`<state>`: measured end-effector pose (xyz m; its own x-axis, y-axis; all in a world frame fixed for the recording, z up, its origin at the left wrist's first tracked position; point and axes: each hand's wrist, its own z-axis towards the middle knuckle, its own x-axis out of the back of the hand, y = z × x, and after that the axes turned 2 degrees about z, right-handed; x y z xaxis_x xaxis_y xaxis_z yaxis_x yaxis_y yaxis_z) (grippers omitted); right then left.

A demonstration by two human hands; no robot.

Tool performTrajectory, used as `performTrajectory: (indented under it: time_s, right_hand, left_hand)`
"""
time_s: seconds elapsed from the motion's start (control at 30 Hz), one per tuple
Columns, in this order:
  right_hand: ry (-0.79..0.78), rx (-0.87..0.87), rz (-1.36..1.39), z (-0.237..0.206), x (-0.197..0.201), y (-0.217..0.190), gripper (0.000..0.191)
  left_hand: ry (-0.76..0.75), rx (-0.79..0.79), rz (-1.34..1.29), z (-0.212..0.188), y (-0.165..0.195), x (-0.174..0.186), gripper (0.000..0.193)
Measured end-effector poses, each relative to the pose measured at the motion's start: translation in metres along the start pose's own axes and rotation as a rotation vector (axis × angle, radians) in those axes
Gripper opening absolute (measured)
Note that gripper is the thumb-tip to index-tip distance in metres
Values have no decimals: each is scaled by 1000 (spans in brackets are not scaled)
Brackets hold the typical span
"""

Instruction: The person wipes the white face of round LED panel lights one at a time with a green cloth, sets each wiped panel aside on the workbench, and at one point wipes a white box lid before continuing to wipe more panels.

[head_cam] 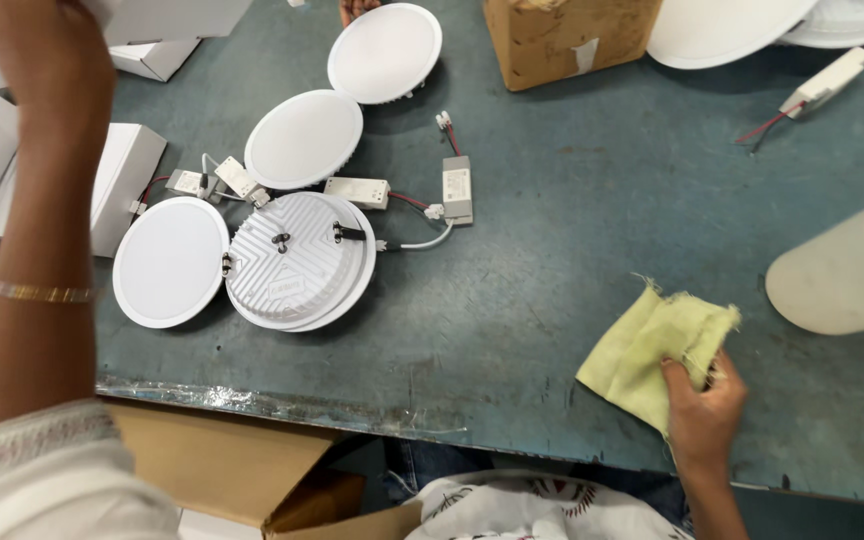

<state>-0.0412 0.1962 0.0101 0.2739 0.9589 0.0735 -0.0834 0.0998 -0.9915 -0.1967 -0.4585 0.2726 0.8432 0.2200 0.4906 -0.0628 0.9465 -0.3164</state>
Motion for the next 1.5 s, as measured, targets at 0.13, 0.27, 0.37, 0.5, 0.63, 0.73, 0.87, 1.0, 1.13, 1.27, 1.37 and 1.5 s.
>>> performTrajectory:
  time_s: [0.13, 0.27, 0.37, 0.5, 0.63, 0.73, 0.87, 1.0, 1.13, 1.27, 1.37, 1.5]
  right_hand:
    - [-26, 26, 9, -5, 3, -5, 25]
    - [-28, 22, 67, -8, 5, -10, 22]
    - [-34, 63, 71, -7, 5, -11, 22]
    - [-47, 23, 87, -5, 8, -12, 21]
    - [-66, 17, 117, -5, 9, -14, 23]
    - [-60, -4, 119, -4, 8, -16, 24]
    - [-62, -6, 121, -3, 7, -17, 25]
    - [-65, 14, 96, -3, 8, -16, 24]
    - [-63, -13, 104, -5, 10, -16, 23]
    - [-69, 36, 122, -6, 10, -20, 27]
    - [-47, 9, 165, -4, 9, -22, 28]
    - [-40, -16, 164, -4, 12, -20, 27]
  left_hand:
    - [-51, 3, -122, -26, 21, 56, 7]
    - [-151, 74, -190, -70, 37, 107, 12]
    - [-219, 161, -186, -99, 41, 126, 17]
    - [-312, 298, -155, -137, 46, 125, 24]
    - [-419, 413, -72, -162, 62, 120, 31]
    - [-575, 485, 25, -160, 88, 117, 36]
    - [-1062, 492, 306, -138, 132, 107, 105]
    - [-714, 145, -343, -125, 194, 72, 97]
    - [-956, 282, -725, -86, 267, -26, 91]
    - [-1112, 581, -681, -35, 297, -98, 84]
    - [-1145, 1072, -925, -10, 306, -112, 74]
    - [-864, 1270, -1257, -17, 315, -107, 66]
